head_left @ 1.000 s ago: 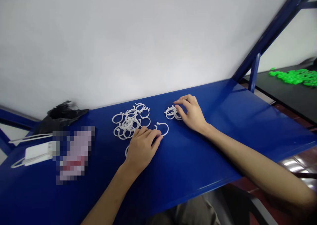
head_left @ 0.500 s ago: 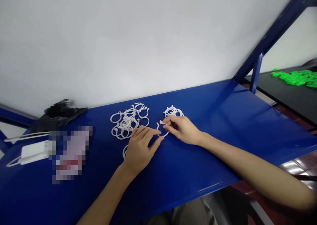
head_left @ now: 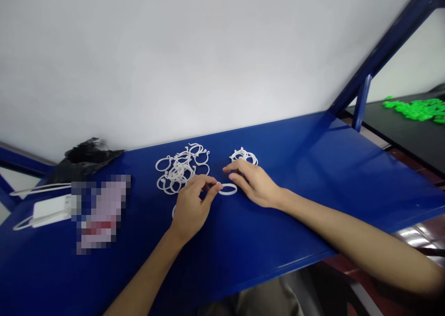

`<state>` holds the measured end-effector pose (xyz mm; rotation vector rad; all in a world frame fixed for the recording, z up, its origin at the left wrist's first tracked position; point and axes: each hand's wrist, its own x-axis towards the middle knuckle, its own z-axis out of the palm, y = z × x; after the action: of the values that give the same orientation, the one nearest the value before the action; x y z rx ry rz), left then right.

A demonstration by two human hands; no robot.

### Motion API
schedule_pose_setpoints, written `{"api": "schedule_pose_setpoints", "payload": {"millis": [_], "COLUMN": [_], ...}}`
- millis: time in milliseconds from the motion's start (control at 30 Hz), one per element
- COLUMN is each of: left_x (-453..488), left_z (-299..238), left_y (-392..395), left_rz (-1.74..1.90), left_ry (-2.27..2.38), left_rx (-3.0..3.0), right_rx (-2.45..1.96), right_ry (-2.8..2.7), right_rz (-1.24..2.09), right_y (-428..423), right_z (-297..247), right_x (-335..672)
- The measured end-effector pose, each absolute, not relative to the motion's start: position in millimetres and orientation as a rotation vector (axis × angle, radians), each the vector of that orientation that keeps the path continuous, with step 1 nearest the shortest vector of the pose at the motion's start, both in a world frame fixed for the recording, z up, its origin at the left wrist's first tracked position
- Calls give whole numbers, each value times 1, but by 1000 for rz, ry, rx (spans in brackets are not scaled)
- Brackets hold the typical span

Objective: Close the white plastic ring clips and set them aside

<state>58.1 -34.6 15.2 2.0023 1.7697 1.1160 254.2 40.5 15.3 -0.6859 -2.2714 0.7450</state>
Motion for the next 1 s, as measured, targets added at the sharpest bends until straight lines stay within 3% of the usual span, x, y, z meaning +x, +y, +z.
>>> {"api": "schedule_pose_setpoints", "payload": {"millis": [367,800,1000], "left_x": [58,60,52], "left_z": [19,7,5], "left_y": [-36,-35,-24], "left_rz": [1185,1283,885], "left_ry": [1603,1630,2009], "left_rx": [1784,2264,2458], "right_rx": [-597,-304,-470], "right_ry": [-2228,-2318,-2208], "right_rz": [850,711,472], "right_y": [35,27,48], "right_z": [14,15,16], "right_x": [252,254,259]}}
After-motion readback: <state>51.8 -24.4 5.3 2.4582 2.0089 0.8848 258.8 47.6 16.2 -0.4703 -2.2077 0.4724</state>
